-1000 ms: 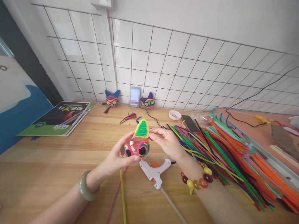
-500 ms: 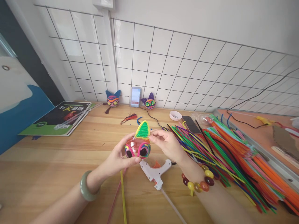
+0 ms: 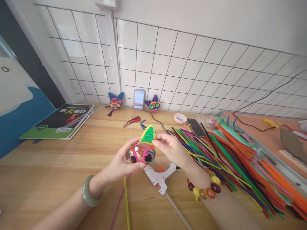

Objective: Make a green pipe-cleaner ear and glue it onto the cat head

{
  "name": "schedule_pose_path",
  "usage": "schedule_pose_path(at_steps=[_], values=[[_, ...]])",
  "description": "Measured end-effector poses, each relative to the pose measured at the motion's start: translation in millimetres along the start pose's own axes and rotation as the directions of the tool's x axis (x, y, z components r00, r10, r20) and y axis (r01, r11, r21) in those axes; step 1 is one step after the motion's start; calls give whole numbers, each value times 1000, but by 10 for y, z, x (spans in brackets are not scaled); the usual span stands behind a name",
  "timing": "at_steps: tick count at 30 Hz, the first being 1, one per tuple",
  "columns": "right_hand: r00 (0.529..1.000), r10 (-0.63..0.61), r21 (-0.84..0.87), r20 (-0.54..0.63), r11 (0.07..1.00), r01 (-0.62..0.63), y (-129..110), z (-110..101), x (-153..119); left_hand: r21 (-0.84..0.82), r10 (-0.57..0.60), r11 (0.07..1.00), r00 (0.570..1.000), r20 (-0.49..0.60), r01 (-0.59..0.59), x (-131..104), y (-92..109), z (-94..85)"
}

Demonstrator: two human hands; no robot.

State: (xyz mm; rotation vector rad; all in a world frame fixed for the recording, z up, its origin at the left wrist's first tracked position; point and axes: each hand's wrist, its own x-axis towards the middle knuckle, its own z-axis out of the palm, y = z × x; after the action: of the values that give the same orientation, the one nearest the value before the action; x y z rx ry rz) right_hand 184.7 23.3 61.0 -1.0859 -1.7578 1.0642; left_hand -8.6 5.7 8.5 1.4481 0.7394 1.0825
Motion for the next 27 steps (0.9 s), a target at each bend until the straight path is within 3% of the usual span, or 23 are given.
schedule_pose_path(at_steps=[14, 22, 27], values=[[997, -13, 86, 78, 996, 6, 9, -26, 10, -13, -17, 1000, 1000, 4, 17, -3, 17, -5], [1000, 5, 137, 23, 991, -9, -12, 6, -5, 192, 122, 971, 986, 117, -143, 4, 93, 37], [980, -152, -40, -129, 988, 148, -33, -1, -45, 204, 114, 969, 984, 137, -140, 9, 121, 45]])
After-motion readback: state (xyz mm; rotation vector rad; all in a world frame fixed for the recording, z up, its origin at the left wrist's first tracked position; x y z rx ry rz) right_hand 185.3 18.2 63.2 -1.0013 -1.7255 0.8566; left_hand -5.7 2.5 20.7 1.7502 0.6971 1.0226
